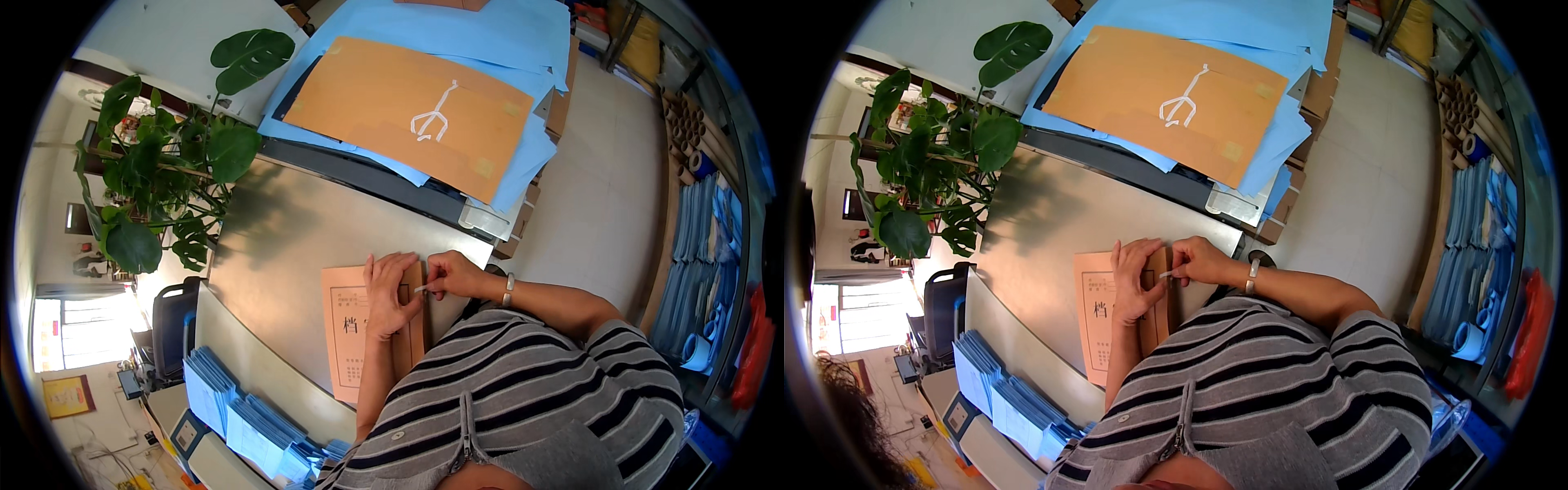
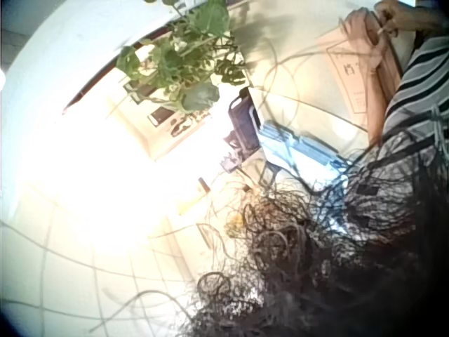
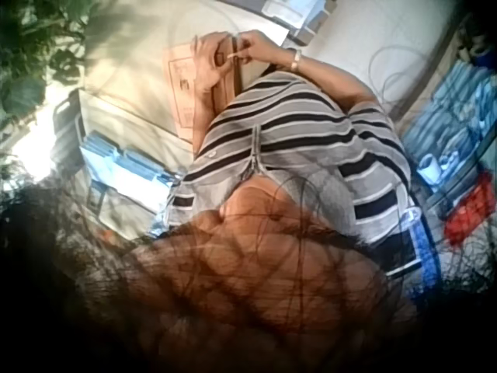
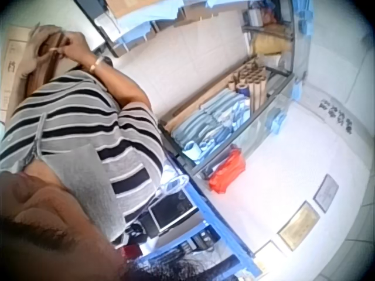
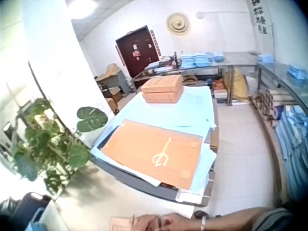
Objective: The person folds a paper file folder, places a stack of blue documents inside, and ties the folder shut with a string.
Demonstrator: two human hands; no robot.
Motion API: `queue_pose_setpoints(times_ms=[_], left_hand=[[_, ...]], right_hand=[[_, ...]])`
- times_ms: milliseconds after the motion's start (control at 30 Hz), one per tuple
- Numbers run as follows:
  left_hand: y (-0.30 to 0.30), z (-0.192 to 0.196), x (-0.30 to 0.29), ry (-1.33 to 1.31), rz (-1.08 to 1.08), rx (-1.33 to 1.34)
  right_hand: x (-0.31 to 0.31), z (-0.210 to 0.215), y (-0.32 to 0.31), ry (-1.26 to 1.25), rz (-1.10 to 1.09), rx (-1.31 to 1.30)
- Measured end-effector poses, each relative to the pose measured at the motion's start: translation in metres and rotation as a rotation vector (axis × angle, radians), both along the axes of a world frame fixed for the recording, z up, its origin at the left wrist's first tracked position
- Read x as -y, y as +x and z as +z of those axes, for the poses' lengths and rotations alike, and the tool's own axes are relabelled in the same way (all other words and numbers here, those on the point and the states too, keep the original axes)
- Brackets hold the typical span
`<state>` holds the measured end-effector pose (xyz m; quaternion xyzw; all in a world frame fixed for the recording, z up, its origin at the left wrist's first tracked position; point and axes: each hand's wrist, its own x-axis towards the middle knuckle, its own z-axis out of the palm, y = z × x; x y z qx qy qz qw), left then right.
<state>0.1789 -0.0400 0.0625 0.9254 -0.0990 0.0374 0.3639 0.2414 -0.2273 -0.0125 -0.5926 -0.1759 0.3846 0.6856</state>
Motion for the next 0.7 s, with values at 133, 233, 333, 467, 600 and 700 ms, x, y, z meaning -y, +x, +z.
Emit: queue_pose_setpoints(times_ms=[133,233,333,467,600,700], left_hand=[[-0.001,-0.003,-0.001,-0.007,0.004,0.003],[-0.001,-0.003,0.0,-0.001,0.003,-0.001],[0.0,0.0,0.0,0.01,0.003,-0.006],[-0.001,-0.002,0.001,0.002,0.013,-0.001],[0.0,-0.001,0.001,-0.001,0.014,-0.002],[0.001,-0.003,0.001,-0.001,0.006,-0.001]], right_hand=[[0.002,0.009,0.0,-0.063,0.056,0.008],[0.002,0.012,-0.001,-0.069,0.049,0.166],[0.002,0.009,-0.004,-0.029,-0.009,0.122],[0.003,0.004,-0.008,-0.021,-0.06,0.176],[0.006,0.006,-0.009,0.007,-0.057,0.207],[0.01,0.005,-0.006,-0.023,0.015,0.271]])
